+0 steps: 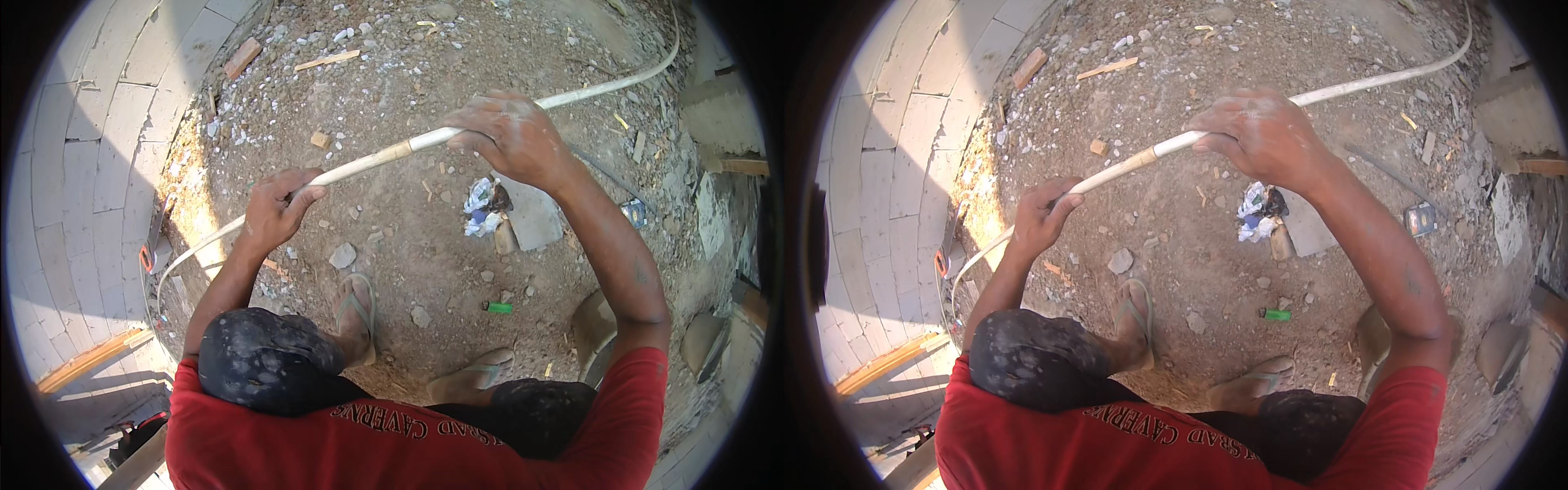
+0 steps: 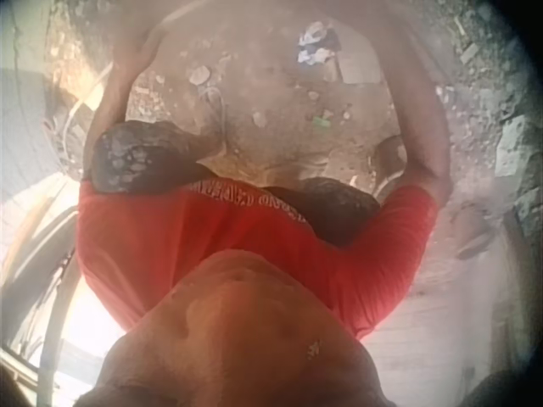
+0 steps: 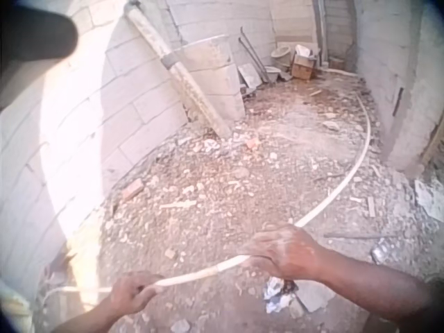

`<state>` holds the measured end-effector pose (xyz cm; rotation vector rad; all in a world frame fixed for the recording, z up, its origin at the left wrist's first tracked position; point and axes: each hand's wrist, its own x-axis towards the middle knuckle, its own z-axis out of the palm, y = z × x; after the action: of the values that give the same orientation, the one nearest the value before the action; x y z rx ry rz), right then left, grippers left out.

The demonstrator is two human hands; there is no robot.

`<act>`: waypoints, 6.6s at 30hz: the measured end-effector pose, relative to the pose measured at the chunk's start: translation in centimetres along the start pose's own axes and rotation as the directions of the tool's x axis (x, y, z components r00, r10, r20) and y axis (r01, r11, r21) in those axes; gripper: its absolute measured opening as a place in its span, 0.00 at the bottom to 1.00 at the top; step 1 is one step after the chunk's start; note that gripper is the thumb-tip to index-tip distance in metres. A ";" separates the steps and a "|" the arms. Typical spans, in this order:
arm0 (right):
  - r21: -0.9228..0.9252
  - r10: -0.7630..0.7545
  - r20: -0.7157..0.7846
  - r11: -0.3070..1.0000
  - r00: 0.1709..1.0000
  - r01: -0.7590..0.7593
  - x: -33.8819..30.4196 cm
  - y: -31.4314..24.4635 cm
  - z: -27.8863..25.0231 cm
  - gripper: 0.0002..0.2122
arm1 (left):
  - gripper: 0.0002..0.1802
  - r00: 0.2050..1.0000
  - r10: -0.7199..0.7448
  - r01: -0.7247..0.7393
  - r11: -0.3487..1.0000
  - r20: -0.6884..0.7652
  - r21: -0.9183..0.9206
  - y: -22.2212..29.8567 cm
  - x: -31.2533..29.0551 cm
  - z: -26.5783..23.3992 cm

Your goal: The person joins two lengths of white plastic piping by applying a substance from a small container to one end and then inserting it into the other pipe, pressing them together on the ground.

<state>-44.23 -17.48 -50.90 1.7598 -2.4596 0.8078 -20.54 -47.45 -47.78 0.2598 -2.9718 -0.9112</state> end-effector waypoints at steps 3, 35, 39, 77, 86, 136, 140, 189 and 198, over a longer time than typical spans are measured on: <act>-0.044 0.008 0.070 0.999 0.997 -0.004 0.6 -0.5 -0.3 0.15 | 0.16 1.000 -0.006 0.006 1.000 -0.014 -0.006 -0.2 -0.4 0.2; 0.113 0.109 0.317 0.982 0.942 -0.151 6.9 -7.2 4.5 0.21 | 0.21 0.994 -0.063 0.062 0.998 0.091 0.014 -4.4 -2.5 -1.8; 0.114 0.187 0.576 0.946 0.796 -0.304 8.5 -7.5 3.5 0.21 | 0.20 1.000 -0.020 0.019 0.998 0.018 0.053 -4.5 -3.3 -1.8; -0.048 0.157 0.526 0.987 0.836 -0.155 12.1 -12.7 -2.3 0.19 | 0.20 0.993 -0.115 0.116 0.992 0.012 -0.054 0.9 -2.1 -6.2; -0.005 -0.072 0.253 0.997 0.965 0.075 10.7 -11.7 -1.7 0.19 | 0.19 0.985 0.007 -0.016 0.999 -0.171 -0.049 1.6 -3.2 -6.1; 0.056 -0.049 0.454 0.998 0.890 0.026 12.8 -13.2 -4.9 0.16 | 0.13 0.942 -0.018 0.019 1.000 -0.336 0.001 3.8 -4.0 -6.7; 0.007 -0.117 0.459 0.992 0.881 0.128 14.2 -13.6 -5.8 0.16 | 0.14 0.916 0.057 -0.009 0.993 -0.396 0.121 4.3 -4.1 -7.1; -0.180 -0.211 0.449 0.930 0.868 0.319 21.7 -16.0 -0.8 0.18 | 0.18 0.952 -0.257 0.243 0.965 -0.168 -0.098 -3.9 -5.3 -11.9; -0.038 -0.245 0.522 0.950 0.817 0.309 31.8 -18.2 0.7 0.21 | 0.21 0.944 -0.305 0.271 0.934 -0.124 -0.234 -8.2 -4.1 -19.4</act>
<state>-39.61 -50.00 -34.74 2.4637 -2.3444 0.1654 -13.93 -64.16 -36.17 0.7409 -2.7040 -1.1661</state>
